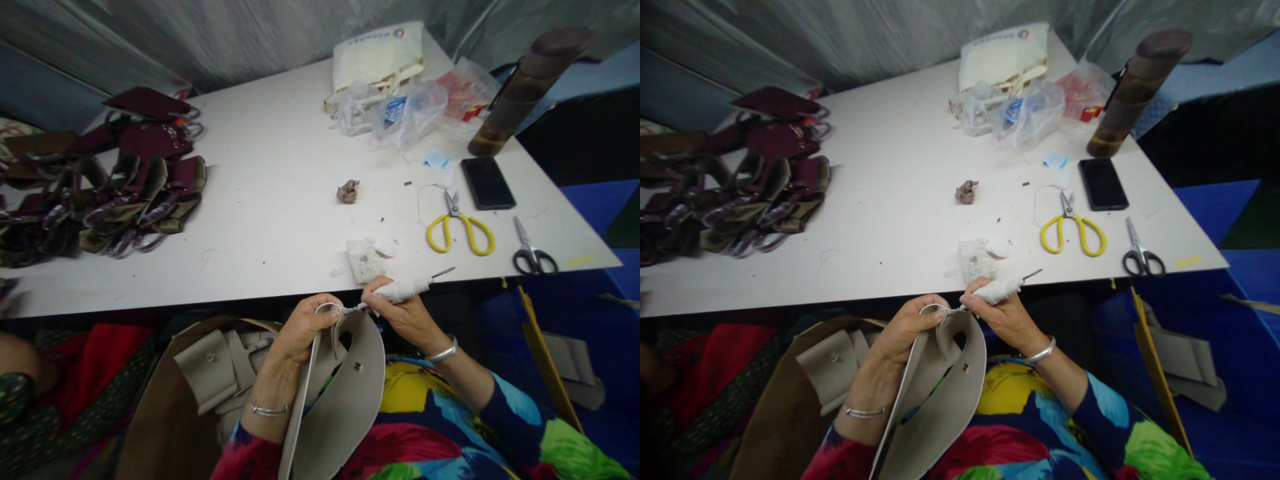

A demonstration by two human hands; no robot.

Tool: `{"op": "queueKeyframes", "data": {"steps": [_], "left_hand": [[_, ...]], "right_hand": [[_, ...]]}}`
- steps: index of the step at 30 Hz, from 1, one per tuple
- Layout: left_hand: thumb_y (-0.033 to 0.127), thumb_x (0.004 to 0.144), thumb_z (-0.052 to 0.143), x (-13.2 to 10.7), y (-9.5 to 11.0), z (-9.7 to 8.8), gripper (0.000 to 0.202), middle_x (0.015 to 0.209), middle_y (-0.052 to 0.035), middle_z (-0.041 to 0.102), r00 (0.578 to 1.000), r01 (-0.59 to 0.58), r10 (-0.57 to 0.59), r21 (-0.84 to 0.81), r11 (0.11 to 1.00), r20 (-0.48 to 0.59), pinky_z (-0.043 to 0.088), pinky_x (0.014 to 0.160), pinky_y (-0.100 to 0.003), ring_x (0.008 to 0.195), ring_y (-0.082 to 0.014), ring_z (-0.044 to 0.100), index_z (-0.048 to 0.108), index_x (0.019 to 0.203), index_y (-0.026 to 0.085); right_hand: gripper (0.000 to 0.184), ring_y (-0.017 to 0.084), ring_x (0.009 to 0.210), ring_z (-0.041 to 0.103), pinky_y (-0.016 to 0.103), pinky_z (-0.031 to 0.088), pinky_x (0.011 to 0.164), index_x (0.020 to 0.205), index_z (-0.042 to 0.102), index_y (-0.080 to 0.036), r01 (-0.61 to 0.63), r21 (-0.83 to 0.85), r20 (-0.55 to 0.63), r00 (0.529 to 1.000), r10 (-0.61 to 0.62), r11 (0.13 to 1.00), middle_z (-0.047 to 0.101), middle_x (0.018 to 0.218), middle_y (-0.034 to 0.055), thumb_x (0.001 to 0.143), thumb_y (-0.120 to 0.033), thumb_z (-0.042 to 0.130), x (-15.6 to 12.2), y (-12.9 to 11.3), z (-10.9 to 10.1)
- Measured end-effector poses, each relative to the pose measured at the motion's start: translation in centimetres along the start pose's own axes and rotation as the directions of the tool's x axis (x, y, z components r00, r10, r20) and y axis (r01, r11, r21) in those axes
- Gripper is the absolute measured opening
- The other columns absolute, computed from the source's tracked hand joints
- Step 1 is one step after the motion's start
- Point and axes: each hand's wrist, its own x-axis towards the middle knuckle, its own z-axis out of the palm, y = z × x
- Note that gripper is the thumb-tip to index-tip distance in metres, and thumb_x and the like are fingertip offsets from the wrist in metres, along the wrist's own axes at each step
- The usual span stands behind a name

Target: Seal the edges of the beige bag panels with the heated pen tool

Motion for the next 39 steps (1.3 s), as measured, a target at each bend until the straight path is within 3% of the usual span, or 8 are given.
{"op": "queueKeyframes", "data": {"steps": [15, 20, 22, 25, 28, 34, 37, 39], "left_hand": [[0.038, 0.06, 0.096, -0.3, -0.7, 1.1, 0.044, 0.069, 0.0005, 0.063, 0.99, -0.106, 0.106, 0.007, 0.994, -0.088, 0.04, 0.059, -0.023, 0.059, -0.0109, 0.053, 0.067, 0.083, 0.014], [0.037, 0.059, 0.095, -0.4, -1.0, 0.7, 0.043, 0.066, 0.0006, 0.061, 0.978, -0.148, 0.148, 0.011, 0.989, -0.145, 0.039, 0.058, -0.022, 0.059, -0.0108, 0.052, 0.067, 0.081, 0.013], [0.036, 0.058, 0.096, -0.4, -0.9, 0.5, 0.043, 0.066, 0.0004, 0.062, 0.977, -0.153, 0.15, -0.009, 0.988, -0.15, 0.04, 0.058, -0.022, 0.059, -0.0108, 0.052, 0.067, 0.08, 0.013], [0.035, 0.057, 0.096, -0.5, -0.7, 0.3, 0.044, 0.065, 0.0008, 0.062, 0.978, -0.155, 0.148, -0.042, 0.987, -0.15, 0.041, 0.058, -0.021, 0.058, -0.0107, 0.052, 0.066, 0.08, 0.013], [0.035, 0.058, 0.096, -0.7, -0.7, 0.2, 0.043, 0.064, 0.0014, 0.06, 0.976, -0.165, 0.158, -0.04, 0.985, -0.153, 0.039, 0.056, -0.021, 0.056, -0.0101, 0.051, 0.065, 0.08, 0.013], [0.038, 0.067, 0.091, -1.3, -1.7, -0.2, 0.038, 0.068, 0.001, 0.061, 0.954, -0.248, 0.249, 0.025, 0.968, -0.165, 0.041, 0.058, -0.022, 0.059, -0.0113, 0.052, 0.066, 0.083, 0.015], [0.039, 0.072, 0.087, -2.1, -2.0, 0.1, 0.033, 0.069, 0.0014, 0.059, 0.928, -0.311, 0.329, 0.122, 0.943, -0.175, 0.04, 0.06, -0.022, 0.061, -0.0114, 0.05, 0.066, 0.082, 0.015], [0.038, 0.077, 0.083, -2.8, -2.0, 0.5, 0.028, 0.071, 0.001, 0.059, 0.9, -0.358, 0.398, 0.221, 0.907, -0.177, 0.04, 0.063, -0.024, 0.064, -0.0125, 0.05, 0.067, 0.084, 0.016]], "right_hand": [[0.032, 0.019, 0.064, 0.061, 0.031, 0.047, 0.063, 0.089, 0.068, -0.021, -0.036, 0.025, -0.096, 0.995, 0.039, 0.999, 0.064, 0.07, 0.0002, 0.1, -0.051, 0.068, 0.0, 1.0, 1.6], [0.033, 0.021, 0.077, 0.063, 0.033, 0.05, 0.072, 0.092, 0.068, -0.022, 0.13, -0.089, -0.043, 0.99, -0.134, 0.987, 0.067, 0.085, 0.0035, 0.105, -0.052, 0.063, -0.7, 1.1, 1.6], [0.03, 0.022, 0.082, 0.062, 0.035, 0.049, 0.077, 0.096, 0.069, -0.023, 0.302, -0.239, 0.11, 0.953, -0.283, 0.923, 0.069, 0.091, 0.0049, 0.108, -0.049, 0.059, -1.0, 1.1, 1.3], [0.022, 0.022, 0.081, 0.06, 0.037, 0.043, 0.073, 0.104, 0.07, -0.023, 0.585, -0.473, 0.376, 0.81, -0.45, 0.659, 0.07, 0.09, 0.0055, 0.11, -0.04, 0.058, -1.3, 1.0, 0.8], [0.018, 0.021, 0.079, 0.06, 0.035, 0.04, 0.069, 0.107, 0.069, -0.02, 0.683, -0.518, 0.444, 0.729, -0.521, 0.515, 0.07, 0.089, 0.0056, 0.107, -0.037, 0.064, -1.5, 1.0, 0.5], [0.026, 0.022, 0.101, 0.069, 0.036, 0.052, 0.088, 0.134, 0.061, -0.024, 0.605, -0.323, 0.235, 0.796, -0.558, 0.728, 0.074, 0.112, 0.0074, 0.111, -0.037, 0.057, -1.7, 1.5, 0.9], [0.022, 0.024, 0.115, 0.065, 0.038, 0.051, 0.1, 0.131, 0.061, -0.024, 0.499, -0.28, 0.133, 0.866, -0.482, 0.82, 0.07, 0.123, 0.0088, 0.111, -0.033, 0.058, -1.9, 1.0, 2.0], [0.018, 0.022, 0.104, 0.067, 0.034, 0.052, 0.092, 0.122, 0.063, -0.022, 0.402, -0.25, 0.118, 0.916, -0.384, 0.881, 0.07, 0.114, 0.0068, 0.107, -0.031, 0.065, -2.0, 0.4, 2.9]]}}
